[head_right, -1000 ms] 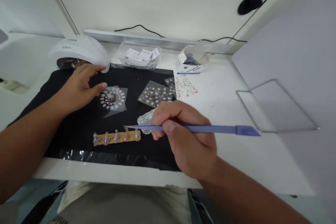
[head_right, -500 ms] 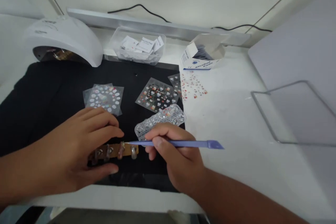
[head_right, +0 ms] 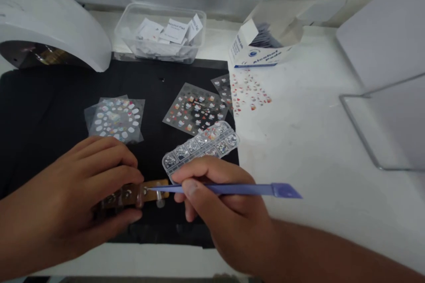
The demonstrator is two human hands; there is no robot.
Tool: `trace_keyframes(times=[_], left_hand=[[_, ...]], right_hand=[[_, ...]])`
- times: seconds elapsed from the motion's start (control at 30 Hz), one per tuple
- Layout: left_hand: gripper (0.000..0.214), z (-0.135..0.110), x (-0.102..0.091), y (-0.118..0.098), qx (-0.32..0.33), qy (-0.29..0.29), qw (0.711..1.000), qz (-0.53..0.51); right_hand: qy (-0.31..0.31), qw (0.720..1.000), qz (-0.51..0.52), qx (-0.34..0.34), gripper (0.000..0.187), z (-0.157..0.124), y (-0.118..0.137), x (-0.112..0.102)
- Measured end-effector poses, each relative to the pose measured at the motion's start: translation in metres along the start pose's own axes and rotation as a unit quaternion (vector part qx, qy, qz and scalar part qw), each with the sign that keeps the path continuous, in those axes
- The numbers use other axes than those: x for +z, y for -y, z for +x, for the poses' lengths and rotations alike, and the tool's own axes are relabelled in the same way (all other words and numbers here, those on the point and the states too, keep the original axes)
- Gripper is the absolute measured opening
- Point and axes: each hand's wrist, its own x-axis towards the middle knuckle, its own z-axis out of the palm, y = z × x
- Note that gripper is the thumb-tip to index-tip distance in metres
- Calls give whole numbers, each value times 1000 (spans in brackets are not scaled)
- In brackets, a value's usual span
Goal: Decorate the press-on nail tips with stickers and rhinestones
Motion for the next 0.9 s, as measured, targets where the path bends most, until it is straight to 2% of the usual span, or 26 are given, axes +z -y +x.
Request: trace_keyframes(times=[0.6,0.77,0.9], left_hand=[[7,-3,1,-2,2,-6,1000,11],[18,-3,1,-3,0,-15,999,33],[23,-1,-1,-3,28,-6,998,51]], right_hand=[[-27,995,57,72,9,4,2,0],[-44,997,44,47,6,4,6,-2],[-53,998,27,20,6,3,8,-3]])
